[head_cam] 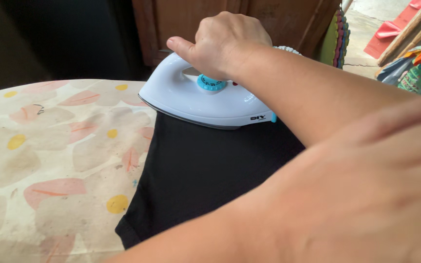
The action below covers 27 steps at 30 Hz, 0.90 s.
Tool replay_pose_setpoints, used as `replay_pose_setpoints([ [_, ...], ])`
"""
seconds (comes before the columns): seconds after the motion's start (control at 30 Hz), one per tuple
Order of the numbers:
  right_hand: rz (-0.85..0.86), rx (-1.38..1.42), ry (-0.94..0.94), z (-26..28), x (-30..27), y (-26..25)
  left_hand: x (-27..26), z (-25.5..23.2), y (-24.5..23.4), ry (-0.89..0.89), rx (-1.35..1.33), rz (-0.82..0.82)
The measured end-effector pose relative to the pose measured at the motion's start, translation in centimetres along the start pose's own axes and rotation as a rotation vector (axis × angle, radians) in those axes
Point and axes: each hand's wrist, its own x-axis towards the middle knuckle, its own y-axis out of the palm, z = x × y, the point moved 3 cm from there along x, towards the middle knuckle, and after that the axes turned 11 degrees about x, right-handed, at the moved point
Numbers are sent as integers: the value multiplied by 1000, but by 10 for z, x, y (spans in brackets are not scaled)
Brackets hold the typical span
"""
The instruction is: The person irons a black sleeveless top on a floral-patterned ironing board. They smooth the fabric with one hand while moving a white and blue iron over the garment, then fold the top in half and continue ironing the folded edges.
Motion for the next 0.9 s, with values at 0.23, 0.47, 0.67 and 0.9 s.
replay_pose_setpoints([
  [0.23, 3, -45, -60, 2, 1, -1, -58, -7, -28, 1, -206, 555],
  [0.47, 71, -98, -49, -29, -1, -5, -69, 8, -128, -240, 279, 99],
  [0.67, 114, -112, 63, -81, -16, -18, -99, 127, -149, -803, 526, 25],
  [0.9, 111, -151, 169, -160, -32, -33, -150, 180, -141, -1173, 667, 320],
])
